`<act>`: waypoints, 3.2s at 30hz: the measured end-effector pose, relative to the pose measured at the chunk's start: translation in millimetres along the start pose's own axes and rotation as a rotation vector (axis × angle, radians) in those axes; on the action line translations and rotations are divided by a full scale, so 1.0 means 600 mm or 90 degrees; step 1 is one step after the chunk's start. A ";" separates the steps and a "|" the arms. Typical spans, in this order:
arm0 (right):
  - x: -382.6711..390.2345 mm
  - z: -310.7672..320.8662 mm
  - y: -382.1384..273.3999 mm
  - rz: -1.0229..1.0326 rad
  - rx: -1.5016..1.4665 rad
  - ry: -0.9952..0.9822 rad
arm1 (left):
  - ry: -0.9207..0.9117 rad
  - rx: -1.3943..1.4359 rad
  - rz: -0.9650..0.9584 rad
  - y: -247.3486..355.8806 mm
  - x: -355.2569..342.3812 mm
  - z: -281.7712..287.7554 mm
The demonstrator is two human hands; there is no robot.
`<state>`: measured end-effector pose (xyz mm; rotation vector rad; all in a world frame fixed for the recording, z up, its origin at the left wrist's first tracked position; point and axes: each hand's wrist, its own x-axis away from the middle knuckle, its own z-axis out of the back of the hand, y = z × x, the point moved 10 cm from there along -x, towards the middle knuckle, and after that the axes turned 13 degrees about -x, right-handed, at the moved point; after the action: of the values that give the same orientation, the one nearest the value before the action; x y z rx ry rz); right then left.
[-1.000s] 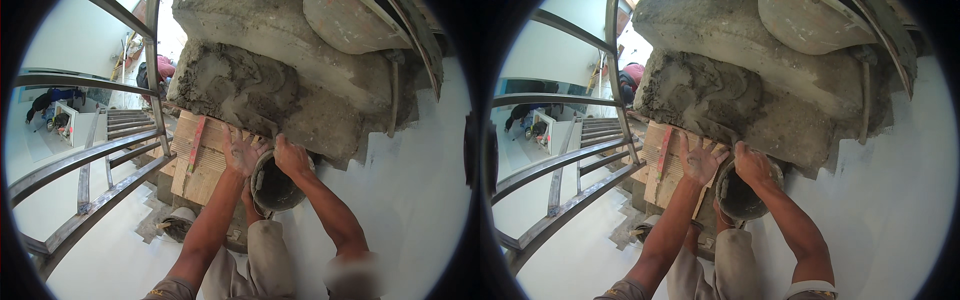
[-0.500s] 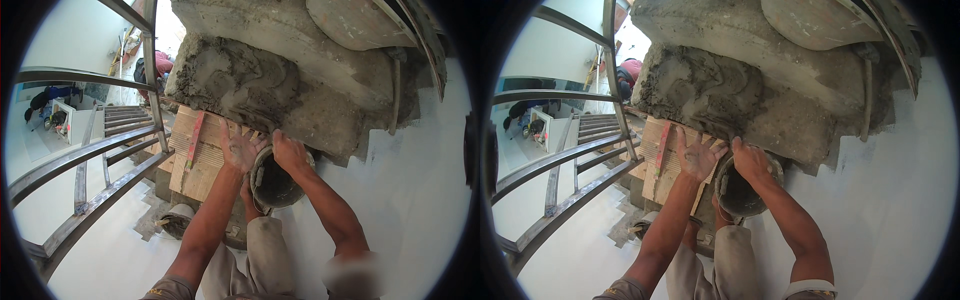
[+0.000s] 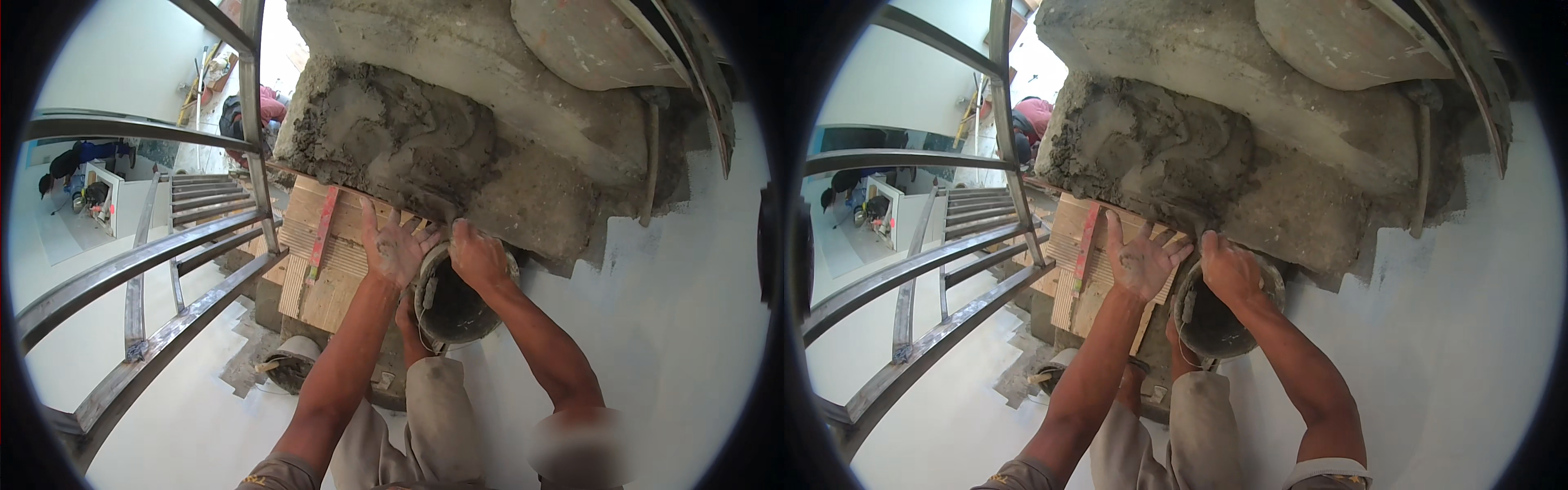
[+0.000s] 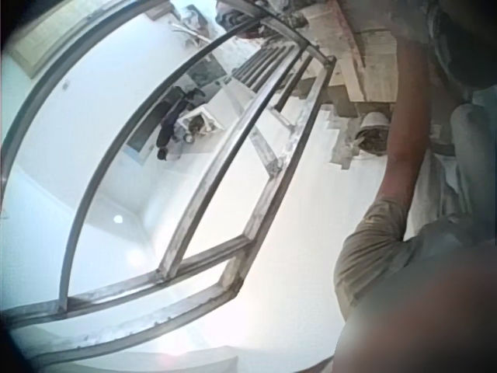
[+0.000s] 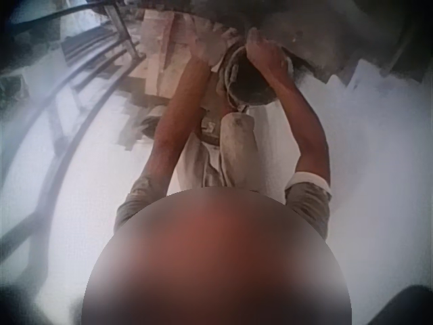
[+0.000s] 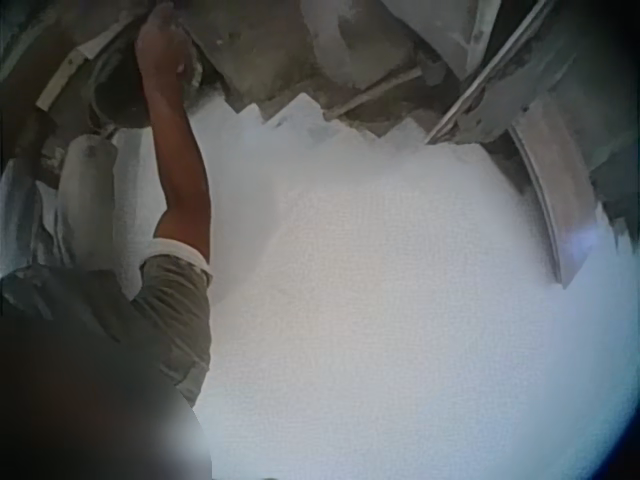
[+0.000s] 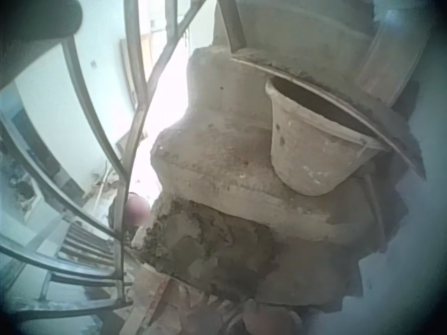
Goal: Apply mortar and position wood-finish tiles onto concrete stairs.
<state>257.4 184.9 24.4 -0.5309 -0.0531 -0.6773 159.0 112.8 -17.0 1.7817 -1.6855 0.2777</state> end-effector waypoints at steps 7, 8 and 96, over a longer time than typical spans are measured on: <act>0.014 0.017 0.003 -0.041 -0.032 0.029 | -0.011 -0.004 0.001 -0.002 0.007 -0.006; 0.014 0.014 0.013 -0.043 -0.030 0.029 | -0.012 -0.002 0.003 -0.005 0.009 -0.009; -0.356 0.087 -0.056 -0.197 -0.118 -0.094 | 0.188 -0.193 -0.195 0.220 0.122 0.146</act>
<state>76.2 312.7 38.4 -0.7594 -0.2162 -0.9498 19.9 8.6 -0.3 1.6481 -1.1628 0.1331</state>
